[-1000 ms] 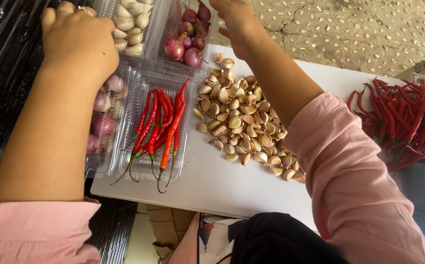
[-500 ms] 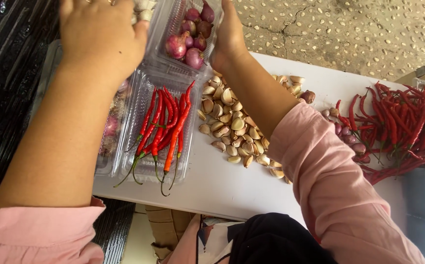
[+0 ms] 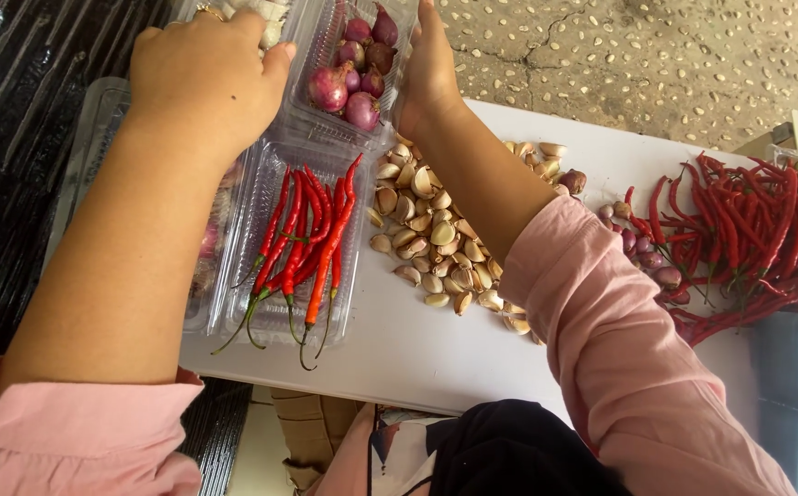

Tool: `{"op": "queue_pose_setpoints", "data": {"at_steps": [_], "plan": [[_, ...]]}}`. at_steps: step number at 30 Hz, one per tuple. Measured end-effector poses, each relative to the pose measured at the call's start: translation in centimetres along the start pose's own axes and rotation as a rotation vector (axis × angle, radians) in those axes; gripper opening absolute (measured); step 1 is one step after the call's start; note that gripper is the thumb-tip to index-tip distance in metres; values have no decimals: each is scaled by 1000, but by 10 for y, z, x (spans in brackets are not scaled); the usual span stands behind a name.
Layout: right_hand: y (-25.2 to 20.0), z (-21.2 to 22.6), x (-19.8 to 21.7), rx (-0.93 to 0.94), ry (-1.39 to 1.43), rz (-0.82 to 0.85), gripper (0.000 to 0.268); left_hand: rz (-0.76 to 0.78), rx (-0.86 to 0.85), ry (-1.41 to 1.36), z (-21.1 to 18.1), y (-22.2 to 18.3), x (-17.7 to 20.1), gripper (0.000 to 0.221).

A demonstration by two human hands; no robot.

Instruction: Packing red chilies and shallots into clear plastic containers

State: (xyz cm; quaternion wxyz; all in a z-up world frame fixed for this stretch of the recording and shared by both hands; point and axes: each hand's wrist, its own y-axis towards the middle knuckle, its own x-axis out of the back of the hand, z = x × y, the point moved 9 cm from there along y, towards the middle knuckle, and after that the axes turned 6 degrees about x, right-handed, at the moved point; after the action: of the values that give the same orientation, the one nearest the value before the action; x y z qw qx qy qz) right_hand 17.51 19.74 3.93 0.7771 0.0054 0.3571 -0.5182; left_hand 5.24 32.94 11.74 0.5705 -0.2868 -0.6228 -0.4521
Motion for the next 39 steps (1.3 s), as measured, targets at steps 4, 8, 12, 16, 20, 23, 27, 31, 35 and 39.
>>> {"op": "queue_pose_setpoints", "data": {"at_steps": [4,8,12,16,20,23,27,31,35,39], "plan": [[-4,-1,-21,-26,-12,131,88,-2,14,15,0,0,4,50],[1,-1,-22,-26,-29,126,90,186,119,2,10,-5,2,56],[5,-2,-19,-27,-65,99,96,268,170,-14,20,-8,-10,56],[10,-2,-10,-26,-100,61,105,228,149,-2,18,-7,-7,55],[12,-5,-6,-32,-127,43,113,230,158,17,15,-3,-3,56],[13,-4,-2,-31,-154,25,121,242,175,45,16,-1,-5,58],[8,4,7,-13,-211,-21,126,142,138,95,16,-1,-3,57],[5,14,18,15,-248,-51,124,63,82,162,3,-7,12,55],[7,21,36,14,-247,-88,121,12,23,139,-37,-15,41,52],[7,34,52,67,-245,-40,117,-191,-136,36,-98,-26,87,36]]}}
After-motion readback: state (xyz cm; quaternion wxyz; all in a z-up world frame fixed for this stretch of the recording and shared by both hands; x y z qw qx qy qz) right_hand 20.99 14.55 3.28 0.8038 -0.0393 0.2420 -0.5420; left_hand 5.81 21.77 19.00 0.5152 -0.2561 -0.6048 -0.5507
